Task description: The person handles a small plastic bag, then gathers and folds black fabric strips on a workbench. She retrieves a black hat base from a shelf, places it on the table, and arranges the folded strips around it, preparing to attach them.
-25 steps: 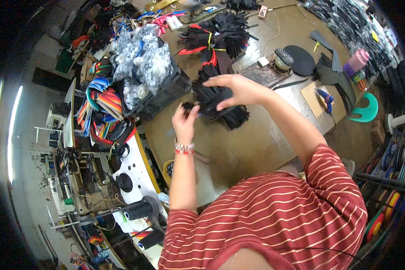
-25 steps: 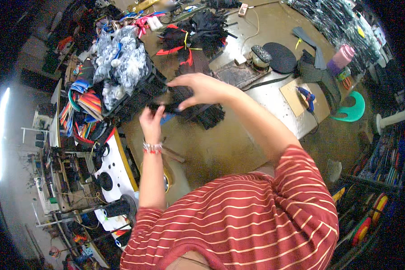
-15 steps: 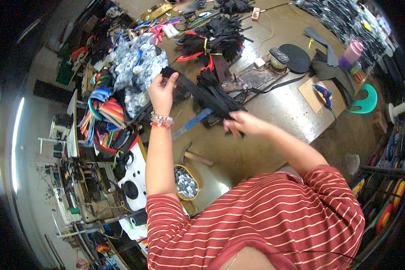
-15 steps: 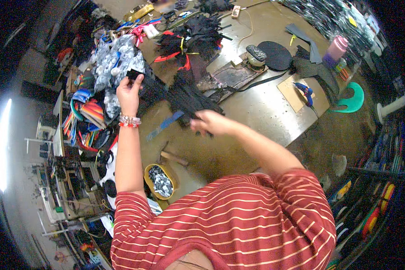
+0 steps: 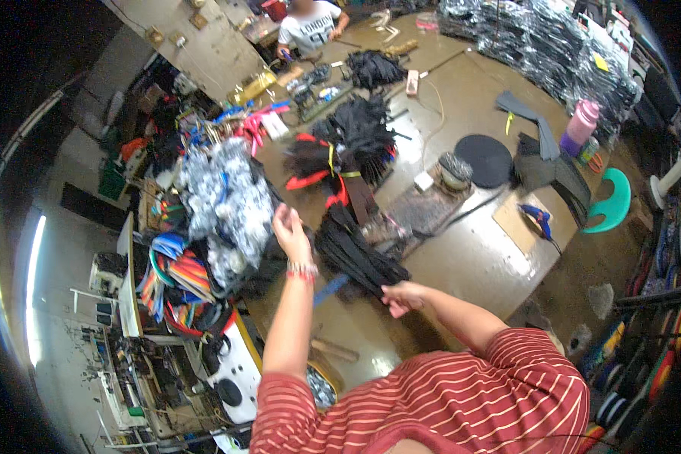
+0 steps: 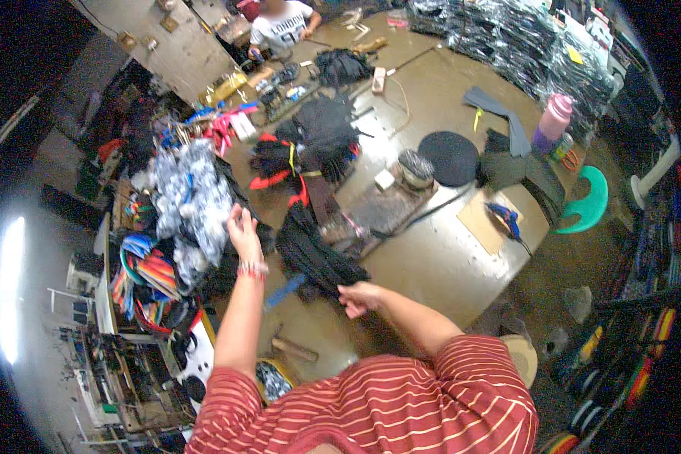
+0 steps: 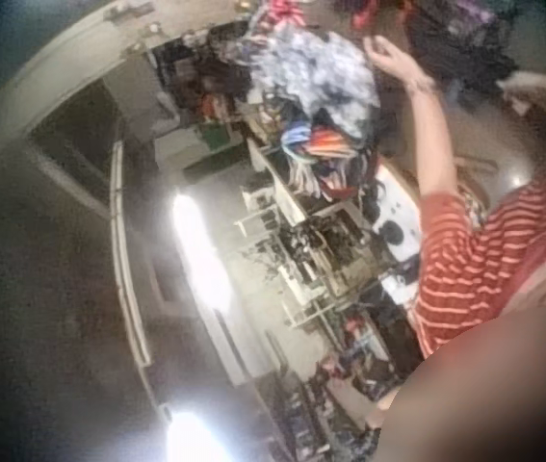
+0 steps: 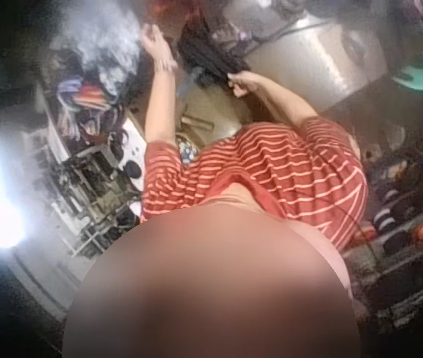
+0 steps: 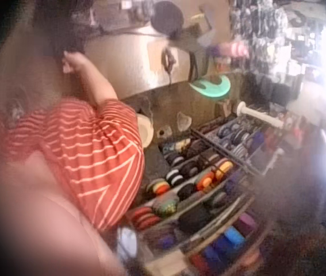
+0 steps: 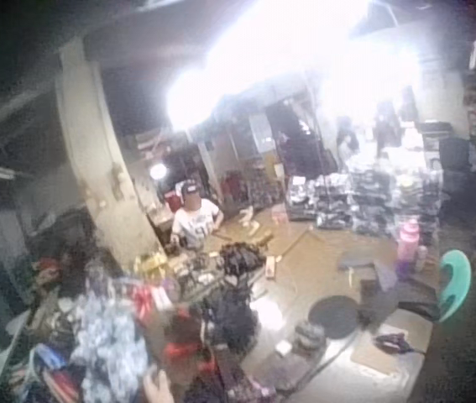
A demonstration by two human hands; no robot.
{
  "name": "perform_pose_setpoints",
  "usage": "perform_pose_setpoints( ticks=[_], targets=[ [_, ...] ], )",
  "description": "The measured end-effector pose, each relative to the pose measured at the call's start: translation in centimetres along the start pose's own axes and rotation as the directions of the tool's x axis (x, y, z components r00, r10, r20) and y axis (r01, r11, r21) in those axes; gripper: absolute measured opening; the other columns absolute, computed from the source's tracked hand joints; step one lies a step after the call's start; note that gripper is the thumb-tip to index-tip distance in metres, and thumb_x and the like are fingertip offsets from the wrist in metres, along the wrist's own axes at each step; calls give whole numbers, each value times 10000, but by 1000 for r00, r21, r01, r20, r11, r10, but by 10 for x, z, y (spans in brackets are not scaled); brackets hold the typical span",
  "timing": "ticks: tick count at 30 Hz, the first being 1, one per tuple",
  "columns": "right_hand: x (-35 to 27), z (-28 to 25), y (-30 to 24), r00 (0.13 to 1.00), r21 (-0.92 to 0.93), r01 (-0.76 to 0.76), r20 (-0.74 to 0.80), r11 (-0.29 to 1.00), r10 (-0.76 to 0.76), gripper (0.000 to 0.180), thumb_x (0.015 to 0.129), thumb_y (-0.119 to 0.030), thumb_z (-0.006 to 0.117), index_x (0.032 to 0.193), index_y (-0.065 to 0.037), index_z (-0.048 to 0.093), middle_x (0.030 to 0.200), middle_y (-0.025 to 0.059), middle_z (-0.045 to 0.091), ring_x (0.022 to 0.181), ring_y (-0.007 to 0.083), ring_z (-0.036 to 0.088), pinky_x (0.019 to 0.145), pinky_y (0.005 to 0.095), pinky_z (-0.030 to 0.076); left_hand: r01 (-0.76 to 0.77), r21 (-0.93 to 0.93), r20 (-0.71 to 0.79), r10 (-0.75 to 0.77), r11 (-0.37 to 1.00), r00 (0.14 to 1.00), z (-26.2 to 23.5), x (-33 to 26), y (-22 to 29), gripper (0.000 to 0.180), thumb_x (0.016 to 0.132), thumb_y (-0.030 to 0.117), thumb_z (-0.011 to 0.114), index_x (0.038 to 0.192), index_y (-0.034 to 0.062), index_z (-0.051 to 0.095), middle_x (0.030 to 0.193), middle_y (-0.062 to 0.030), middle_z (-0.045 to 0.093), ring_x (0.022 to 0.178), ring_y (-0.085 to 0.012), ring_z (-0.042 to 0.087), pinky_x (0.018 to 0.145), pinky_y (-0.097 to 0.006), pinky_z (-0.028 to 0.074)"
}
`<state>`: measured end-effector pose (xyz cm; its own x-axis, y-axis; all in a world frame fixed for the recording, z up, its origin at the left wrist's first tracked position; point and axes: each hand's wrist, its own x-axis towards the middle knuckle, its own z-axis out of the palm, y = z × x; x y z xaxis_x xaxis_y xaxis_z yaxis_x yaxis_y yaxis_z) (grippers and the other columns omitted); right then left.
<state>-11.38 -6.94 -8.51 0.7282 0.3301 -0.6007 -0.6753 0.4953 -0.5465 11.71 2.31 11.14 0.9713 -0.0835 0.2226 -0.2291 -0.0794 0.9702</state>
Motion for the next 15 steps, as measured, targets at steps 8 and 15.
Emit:
perform_pose_setpoints(
  ticks=[8,15],
  targets=[
    [-47,-28,85,905,-17,-397,158,917,395,437,902,-445,503,965,-20,582,724,79,625,629,199,616,593,315,521,-1,-985,90,517,174,851,-75,-154,290,106,772,43,610,854,88,564,873,-63,574,768,-178,557,645,-321,493],
    [-70,12,108,971,-287,-4,-232,958,-65,250,897,-211,520,913,19,613,679,101,645,534,179,602,520,313,484,155,-973,220,892,172,394,-95,-187,326,289,846,17,560,1056,182,668,1155,-21,601,1012,-156,553,796,-267,501]
  ],
)
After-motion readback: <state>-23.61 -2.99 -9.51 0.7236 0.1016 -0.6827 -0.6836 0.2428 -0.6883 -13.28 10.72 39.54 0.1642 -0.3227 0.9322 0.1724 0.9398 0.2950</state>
